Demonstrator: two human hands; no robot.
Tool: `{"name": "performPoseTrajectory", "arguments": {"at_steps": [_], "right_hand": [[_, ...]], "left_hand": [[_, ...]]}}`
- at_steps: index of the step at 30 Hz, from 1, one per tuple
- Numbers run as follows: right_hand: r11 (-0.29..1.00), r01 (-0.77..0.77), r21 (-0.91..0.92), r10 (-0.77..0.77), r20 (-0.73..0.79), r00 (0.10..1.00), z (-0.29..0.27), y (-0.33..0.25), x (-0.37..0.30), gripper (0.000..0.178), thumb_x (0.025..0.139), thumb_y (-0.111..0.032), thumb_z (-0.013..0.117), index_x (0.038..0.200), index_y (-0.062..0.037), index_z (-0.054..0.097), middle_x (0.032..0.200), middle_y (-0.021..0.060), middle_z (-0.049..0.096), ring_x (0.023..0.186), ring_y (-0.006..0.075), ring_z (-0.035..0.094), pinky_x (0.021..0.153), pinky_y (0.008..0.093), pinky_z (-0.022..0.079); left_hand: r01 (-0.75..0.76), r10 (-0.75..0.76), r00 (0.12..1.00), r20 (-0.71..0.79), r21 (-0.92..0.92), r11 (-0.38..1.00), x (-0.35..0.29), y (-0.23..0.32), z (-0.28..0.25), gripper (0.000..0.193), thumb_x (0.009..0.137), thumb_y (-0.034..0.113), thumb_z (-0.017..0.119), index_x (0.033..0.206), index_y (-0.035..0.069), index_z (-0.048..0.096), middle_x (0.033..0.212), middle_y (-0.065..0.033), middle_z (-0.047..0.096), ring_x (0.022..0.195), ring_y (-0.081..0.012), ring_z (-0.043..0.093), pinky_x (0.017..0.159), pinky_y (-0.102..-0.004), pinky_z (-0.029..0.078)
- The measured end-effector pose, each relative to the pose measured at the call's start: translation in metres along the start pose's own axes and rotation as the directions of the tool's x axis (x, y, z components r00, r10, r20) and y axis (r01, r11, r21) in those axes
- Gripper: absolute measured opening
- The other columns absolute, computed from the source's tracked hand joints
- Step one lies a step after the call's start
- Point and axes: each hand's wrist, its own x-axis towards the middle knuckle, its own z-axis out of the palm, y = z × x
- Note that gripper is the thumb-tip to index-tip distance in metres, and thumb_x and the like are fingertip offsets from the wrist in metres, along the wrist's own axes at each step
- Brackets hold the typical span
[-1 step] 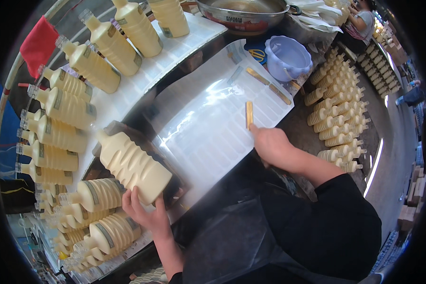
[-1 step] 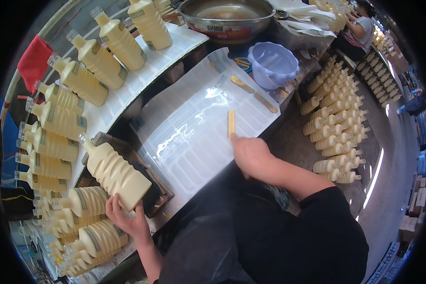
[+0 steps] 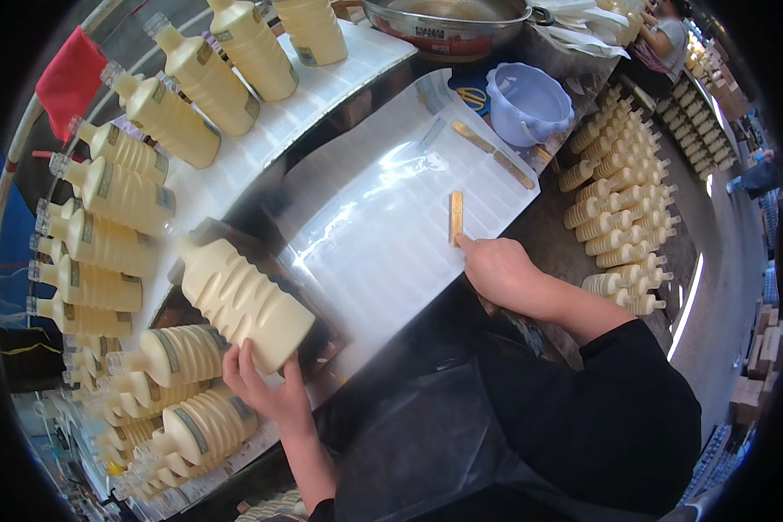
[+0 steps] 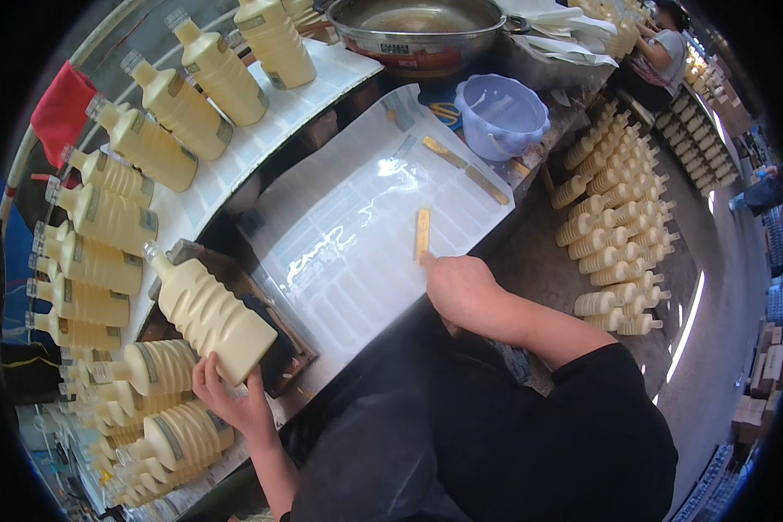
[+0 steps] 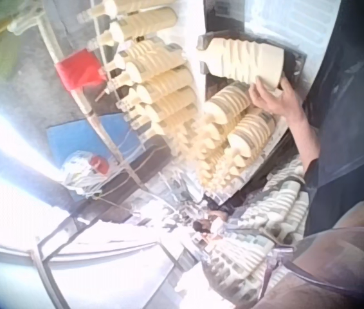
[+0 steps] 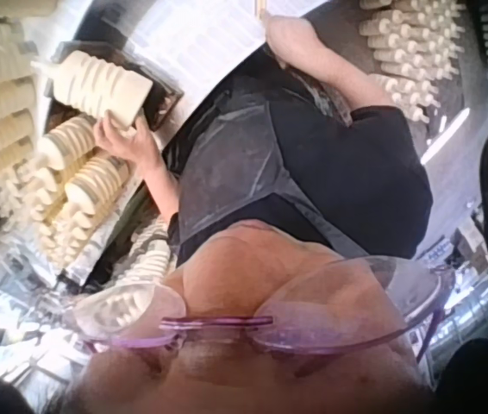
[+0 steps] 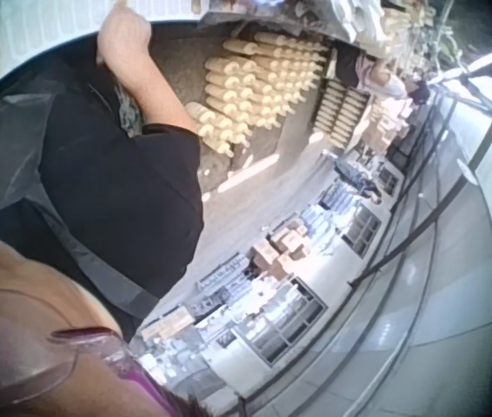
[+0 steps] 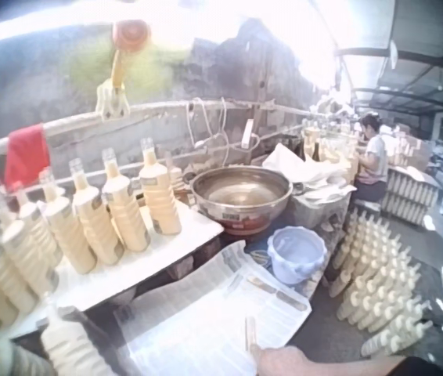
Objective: The person applies rectangular labels to the bodies of multiple cream-colored plastic bottles. They pick up each bottle, smooth the label onto the surface, and place the finished bottle on a nearby shelf. The process is repeated for several bottles in a continuous sequence.
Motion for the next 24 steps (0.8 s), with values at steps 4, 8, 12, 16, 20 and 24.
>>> {"name": "performPoseTrajectory", "arguments": {"at_steps": [4, 8, 12, 16, 20, 24], "right_hand": [[0.974, 0.189, 0.122, -0.131, -0.372, 0.919, -0.013, 0.016, 0.008, 0.035, 0.094, -0.009, 0.052, 0.126, -0.0095, 0.067, 0.088, 0.0154, 0.071, 0.081, 0.0382, 0.069, 0.070, 0.0480, 0.055], [0.994, 0.064, -0.087, -0.084, -0.263, 0.961, -0.009, 0.036, 0.028, 0.042, 0.091, -0.005, 0.053, 0.131, -0.0091, 0.063, 0.092, 0.0163, 0.069, 0.085, 0.0385, 0.068, 0.073, 0.0474, 0.055], [0.994, -0.010, -0.110, -0.016, -0.233, 0.972, 0.001, 0.043, 0.008, 0.051, 0.087, -0.004, 0.055, 0.138, -0.0108, 0.057, 0.095, 0.0171, 0.069, 0.086, 0.0391, 0.069, 0.074, 0.0468, 0.056], [0.977, 0.132, 0.165, -0.016, -0.566, 0.824, 0.030, 0.072, -0.009, 0.026, 0.089, -0.015, 0.068, 0.112, -0.0036, 0.071, 0.092, 0.0192, 0.071, 0.084, 0.0352, 0.071, 0.075, 0.0444, 0.055], [0.762, -0.138, 0.633, 0.422, -0.324, 0.847, 0.059, 0.112, 0.004, 0.039, 0.094, -0.036, 0.073, 0.078, -0.0014, 0.063, 0.062, 0.0080, 0.060, 0.057, 0.0204, 0.061, 0.056, 0.0342, 0.047], [0.168, -0.203, 0.965, 0.432, 0.113, 0.895, 0.060, 0.106, 0.012, 0.043, 0.096, -0.037, 0.073, 0.072, -0.0047, 0.059, 0.053, 0.0019, 0.054, 0.037, 0.0105, 0.045, 0.039, 0.0260, 0.034]], "left_hand": [[0.014, -0.014, 1.000, 0.021, -0.011, 1.000, 0.001, -0.006, -0.002, 0.063, 0.072, 0.004, 0.082, 0.132, 0.004, 0.060, 0.134, -0.0166, 0.050, 0.126, -0.0366, 0.050, 0.110, -0.0466, 0.040], [0.020, -0.019, 1.000, 0.011, -0.064, 0.998, 0.004, -0.001, -0.002, 0.063, 0.072, 0.003, 0.082, 0.131, 0.005, 0.061, 0.133, -0.0159, 0.051, 0.126, -0.0360, 0.050, 0.110, -0.0461, 0.040], [0.033, -0.032, 0.999, 0.021, -0.039, 0.999, 0.000, -0.005, -0.010, 0.061, 0.073, 0.007, 0.083, 0.130, 0.005, 0.062, 0.132, -0.0165, 0.052, 0.124, -0.0367, 0.051, 0.108, -0.0457, 0.040], [-0.007, 0.007, 1.000, 0.004, 0.000, 1.000, 0.004, -0.003, -0.009, 0.061, 0.070, 0.014, 0.085, 0.128, 0.007, 0.065, 0.128, -0.0176, 0.055, 0.122, -0.0372, 0.053, 0.103, -0.0455, 0.043], [0.023, -0.024, 1.000, -0.013, -0.056, 0.998, 0.004, -0.002, -0.009, 0.064, 0.070, 0.013, 0.087, 0.129, 0.006, 0.063, 0.129, -0.0168, 0.053, 0.120, -0.0356, 0.054, 0.103, -0.0444, 0.045], [0.069, -0.071, 0.997, -0.021, -0.090, 0.994, 0.003, -0.001, -0.010, 0.068, 0.069, 0.011, 0.089, 0.130, 0.006, 0.062, 0.128, -0.0156, 0.053, 0.118, -0.0338, 0.055, 0.102, -0.0429, 0.046]]}}
